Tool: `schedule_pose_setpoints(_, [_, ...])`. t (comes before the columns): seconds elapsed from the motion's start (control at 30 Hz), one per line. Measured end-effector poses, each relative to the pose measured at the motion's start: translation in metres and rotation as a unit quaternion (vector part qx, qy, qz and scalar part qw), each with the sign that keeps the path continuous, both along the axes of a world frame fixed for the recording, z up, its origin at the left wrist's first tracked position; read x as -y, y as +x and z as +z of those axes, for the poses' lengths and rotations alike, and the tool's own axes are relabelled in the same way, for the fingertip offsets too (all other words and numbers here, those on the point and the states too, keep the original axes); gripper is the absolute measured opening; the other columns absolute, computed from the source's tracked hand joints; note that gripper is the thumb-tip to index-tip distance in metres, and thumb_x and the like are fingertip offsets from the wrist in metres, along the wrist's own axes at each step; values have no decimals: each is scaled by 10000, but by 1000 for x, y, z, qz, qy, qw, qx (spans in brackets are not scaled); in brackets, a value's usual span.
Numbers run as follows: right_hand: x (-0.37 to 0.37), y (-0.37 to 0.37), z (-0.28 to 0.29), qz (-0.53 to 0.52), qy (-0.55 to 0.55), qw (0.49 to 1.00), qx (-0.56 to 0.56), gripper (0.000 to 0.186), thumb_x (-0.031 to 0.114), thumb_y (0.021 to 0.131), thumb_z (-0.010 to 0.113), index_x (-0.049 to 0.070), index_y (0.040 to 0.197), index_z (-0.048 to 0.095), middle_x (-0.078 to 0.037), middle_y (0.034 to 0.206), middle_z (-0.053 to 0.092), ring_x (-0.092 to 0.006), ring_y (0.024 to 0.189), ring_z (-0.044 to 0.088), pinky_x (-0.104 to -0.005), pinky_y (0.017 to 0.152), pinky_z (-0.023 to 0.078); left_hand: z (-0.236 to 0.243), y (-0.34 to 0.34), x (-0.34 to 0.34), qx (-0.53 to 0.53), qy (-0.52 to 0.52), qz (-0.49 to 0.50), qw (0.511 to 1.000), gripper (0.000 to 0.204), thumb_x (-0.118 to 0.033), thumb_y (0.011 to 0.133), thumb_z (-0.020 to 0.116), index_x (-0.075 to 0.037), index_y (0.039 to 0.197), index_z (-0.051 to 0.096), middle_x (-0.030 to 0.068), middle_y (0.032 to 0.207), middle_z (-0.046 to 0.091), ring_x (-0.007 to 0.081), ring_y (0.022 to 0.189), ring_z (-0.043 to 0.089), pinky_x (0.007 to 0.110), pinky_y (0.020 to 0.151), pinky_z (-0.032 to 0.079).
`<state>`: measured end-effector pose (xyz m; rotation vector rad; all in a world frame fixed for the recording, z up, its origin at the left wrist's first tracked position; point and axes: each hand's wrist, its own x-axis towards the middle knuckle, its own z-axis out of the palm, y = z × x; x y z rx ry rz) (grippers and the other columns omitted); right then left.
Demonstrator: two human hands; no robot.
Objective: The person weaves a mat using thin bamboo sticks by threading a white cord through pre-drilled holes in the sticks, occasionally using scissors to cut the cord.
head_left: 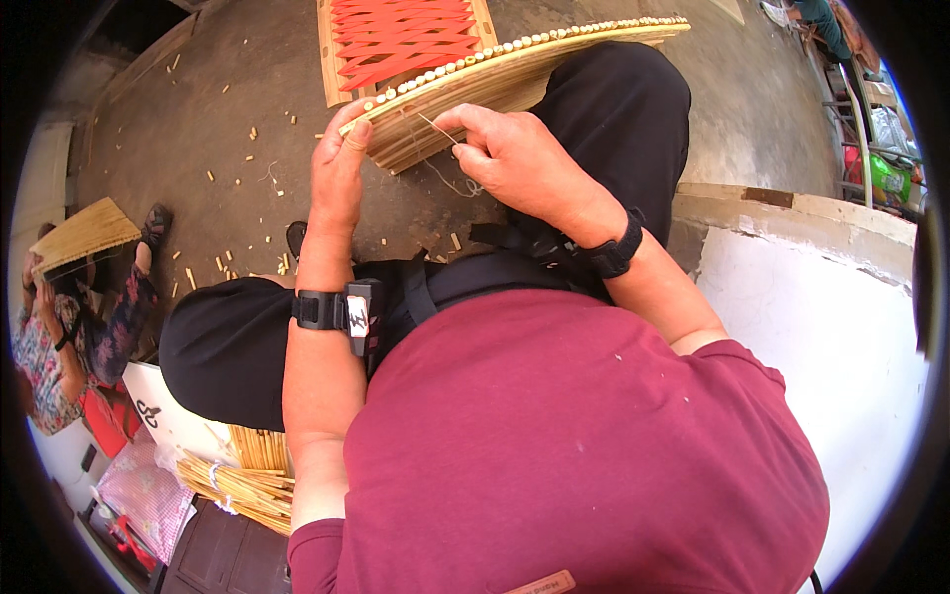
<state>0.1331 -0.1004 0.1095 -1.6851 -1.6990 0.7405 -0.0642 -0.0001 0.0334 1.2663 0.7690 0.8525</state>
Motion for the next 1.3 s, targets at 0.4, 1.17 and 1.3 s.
schedule_pose_setpoints(0.4, [-11, -10, -7, -21, 28, 999, -40, 281, 95, 812, 524, 13, 1071, 596, -246, 825, 644, -401, 815, 636, -471, 739, 514, -6, 4, -7, 5, 12, 20, 1000, 502, -383, 959, 553, 14, 1264, 519, 71, 1194, 583, 150, 1102, 522, 292, 971, 382])
schedule_pose_setpoints(1.17, [-12, -13, -10, -27, 20, 997, -70, 298, 95, 829, 533, -16, 1101, 587, -247, 841, 650, -381, 828, 648, -436, 743, 523, -7, 2, -6, 17, 0, 9, 1000, 494, -364, 957, 559, 15, 1272, 520, 76, 1207, 582, 160, 1116, 526, 300, 985, 376])
schedule_pose_setpoints(1.3, [-11, -11, -6, -39, -29, 993, -108, 289, 110, 842, 552, -18, 1098, 589, -231, 807, 650, -339, 766, 660, -399, 702, 524, -4, 7, -6, 40, -2, 16, 999, 457, -326, 942, 596, 6, 1253, 548, 59, 1170, 603, 157, 1082, 543, 299, 951, 403])
